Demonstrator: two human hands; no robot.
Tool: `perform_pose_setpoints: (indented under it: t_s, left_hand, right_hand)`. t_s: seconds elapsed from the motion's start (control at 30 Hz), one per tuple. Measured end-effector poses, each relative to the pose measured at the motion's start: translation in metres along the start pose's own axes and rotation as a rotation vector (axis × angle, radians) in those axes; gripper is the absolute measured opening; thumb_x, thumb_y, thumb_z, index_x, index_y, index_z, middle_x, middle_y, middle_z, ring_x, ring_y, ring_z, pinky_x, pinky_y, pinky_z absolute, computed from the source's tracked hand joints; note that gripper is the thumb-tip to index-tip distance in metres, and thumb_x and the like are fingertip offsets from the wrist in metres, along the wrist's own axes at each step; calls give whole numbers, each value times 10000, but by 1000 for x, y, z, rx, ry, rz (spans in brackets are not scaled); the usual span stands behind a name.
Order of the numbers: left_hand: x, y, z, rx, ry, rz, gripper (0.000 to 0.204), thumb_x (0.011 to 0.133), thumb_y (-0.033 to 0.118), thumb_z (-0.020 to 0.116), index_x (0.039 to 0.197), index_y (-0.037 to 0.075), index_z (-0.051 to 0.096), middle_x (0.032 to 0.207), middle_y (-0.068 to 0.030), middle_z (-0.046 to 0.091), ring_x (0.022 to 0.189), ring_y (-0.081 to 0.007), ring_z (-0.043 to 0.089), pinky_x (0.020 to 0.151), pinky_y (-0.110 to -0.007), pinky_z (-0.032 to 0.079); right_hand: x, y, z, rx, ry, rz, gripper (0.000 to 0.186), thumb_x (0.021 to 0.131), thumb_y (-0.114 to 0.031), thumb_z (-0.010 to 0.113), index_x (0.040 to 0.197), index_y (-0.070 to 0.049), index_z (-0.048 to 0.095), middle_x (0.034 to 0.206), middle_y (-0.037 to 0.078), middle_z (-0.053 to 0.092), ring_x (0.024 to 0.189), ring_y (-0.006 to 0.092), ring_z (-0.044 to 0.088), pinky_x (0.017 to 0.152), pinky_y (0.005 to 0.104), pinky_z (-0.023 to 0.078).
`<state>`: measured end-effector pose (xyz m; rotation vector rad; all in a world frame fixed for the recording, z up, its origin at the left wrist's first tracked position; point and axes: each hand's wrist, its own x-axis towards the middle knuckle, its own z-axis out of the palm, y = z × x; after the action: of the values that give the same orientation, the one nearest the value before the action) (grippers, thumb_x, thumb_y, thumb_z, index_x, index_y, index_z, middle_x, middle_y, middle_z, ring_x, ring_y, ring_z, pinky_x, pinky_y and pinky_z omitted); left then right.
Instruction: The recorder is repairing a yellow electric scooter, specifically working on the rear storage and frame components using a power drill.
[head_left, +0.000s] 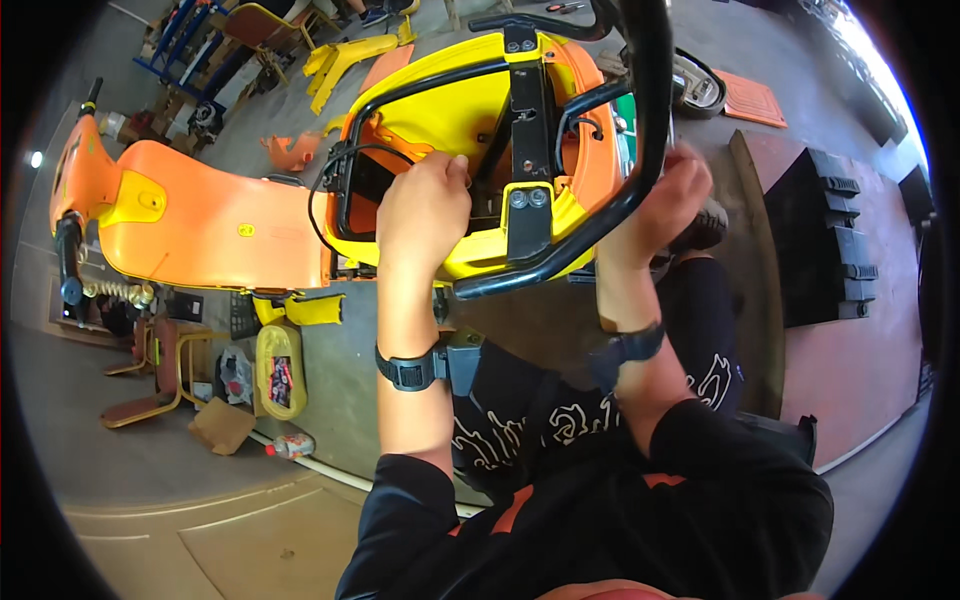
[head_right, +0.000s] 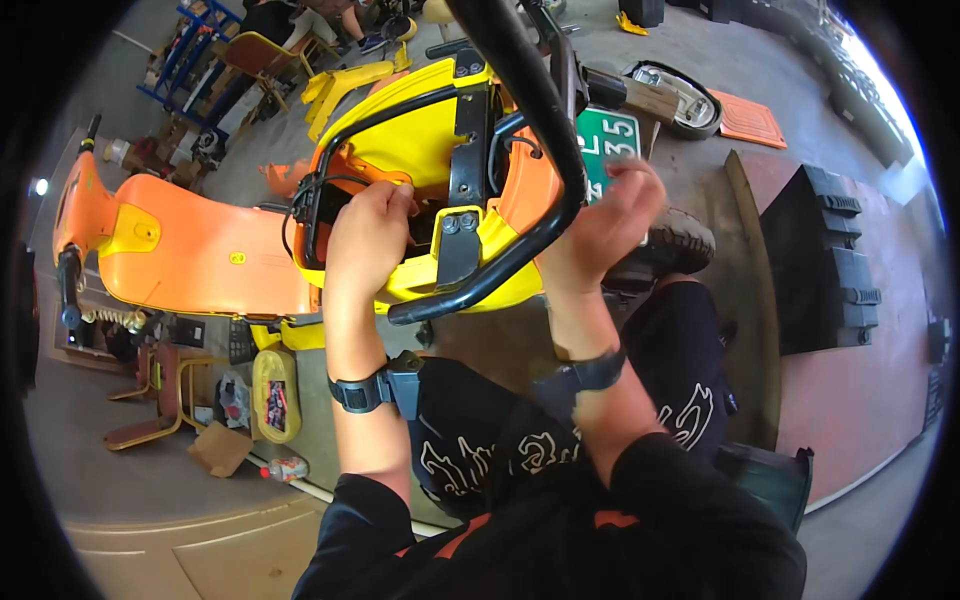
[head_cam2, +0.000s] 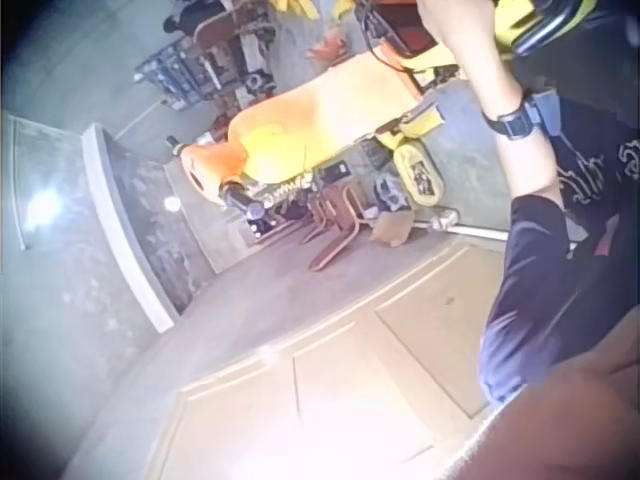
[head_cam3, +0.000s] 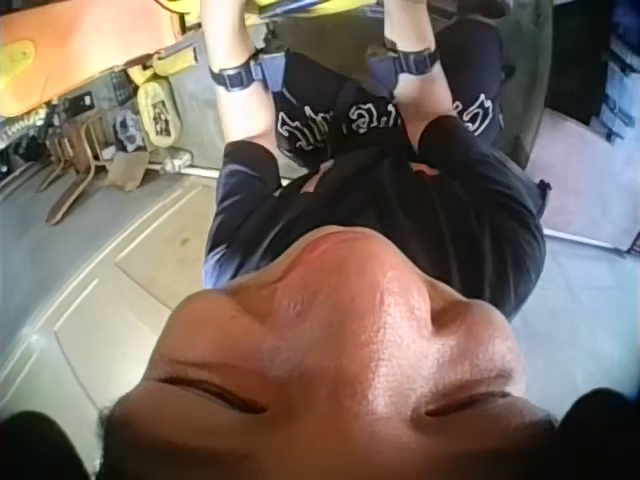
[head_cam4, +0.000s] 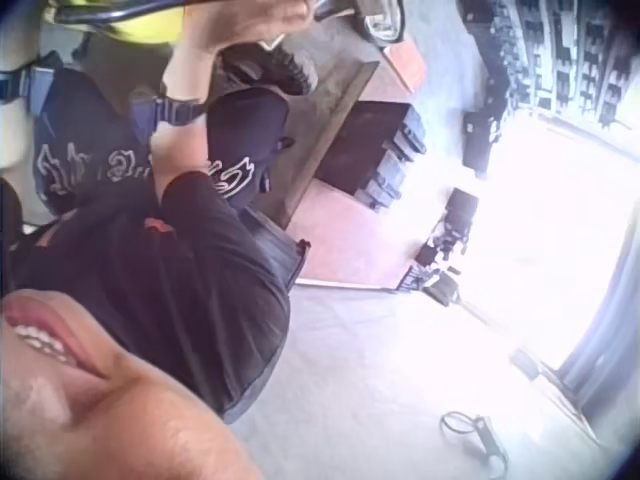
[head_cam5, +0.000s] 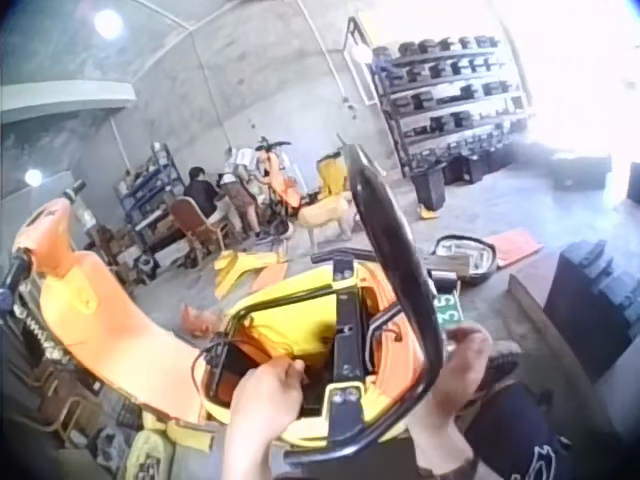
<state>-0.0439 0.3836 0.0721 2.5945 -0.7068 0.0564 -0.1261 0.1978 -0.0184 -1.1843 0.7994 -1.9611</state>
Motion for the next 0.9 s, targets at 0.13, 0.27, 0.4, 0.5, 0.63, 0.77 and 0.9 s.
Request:
perform_pose_setpoints:
  t_s: [0.13, 0.27, 0.4, 0.5, 0.63, 0.77, 0.9]
  left_hand:
    - [4, -2, -6, 18, 4, -5, 348, 978, 294, 474, 865, 18, 653, 871, -229, 670, 899, -431, 627, 788, -517, 481]
    - [4, -9, 0, -126, 45, 13, 342, 978, 283, 497, 854, -3, 639, 863, -219, 674, 895, -417, 632, 765, -490, 477]
    - [-3, -15, -4, -137, 37, -26, 338, 982, 280, 502, 854, -1, 639, 852, -214, 675, 885, -419, 635, 744, -484, 480]
    - [-5, -8, 0, -117, 50, -42, 334, 981, 296, 494, 873, 24, 656, 862, -205, 683, 893, -412, 640, 770, -500, 488]
    - [0, 10, 5, 90, 131, 53, 342, 975, 302, 495, 859, 30, 667, 831, -191, 685, 827, -371, 670, 739, -482, 504]
    - [-2, 3, -1, 143, 128, -23, 332, 973, 313, 485, 888, 52, 672, 865, -170, 697, 884, -393, 654, 775, -504, 503]
    - [-3, 4, -5, 155, 140, -42, 333, 975, 310, 485, 882, 51, 671, 864, -166, 700, 883, -389, 657, 774, -500, 506]
  right_hand:
    - [-16, -16, 6, 261, -152, 144, 250, 1053, -280, 357, 1051, -51, 459, 975, 53, 505, 904, 139, 518, 859, 298, 427]
    - [-13, -23, 5, 500, -214, 235, 196, 1041, -212, 386, 1060, -35, 470, 1024, 63, 480, 979, 132, 456, 927, 306, 367]
    - [5, -17, -6, 337, -199, 197, 218, 1038, -186, 387, 1025, -6, 509, 989, 76, 513, 928, 149, 513, 909, 301, 401]
    - [52, -8, -19, 471, 53, 287, 196, 1007, -144, 396, 990, -3, 530, 949, 90, 542, 919, 164, 540, 896, 314, 431]
    - [4, 82, -35, 107, -336, 46, 238, 1027, -200, 403, 967, 1, 515, 990, 107, 558, 963, 190, 548, 941, 351, 426]
    - [-25, -21, 4, 717, -248, 270, 302, 1062, -298, 341, 1081, -11, 433, 1054, 125, 551, 1033, 193, 541, 984, 374, 408]
    - [-30, -23, 0, 769, -322, 290, 331, 1059, -343, 354, 1117, -22, 409, 1103, 144, 575, 1016, 202, 570, 965, 371, 426]
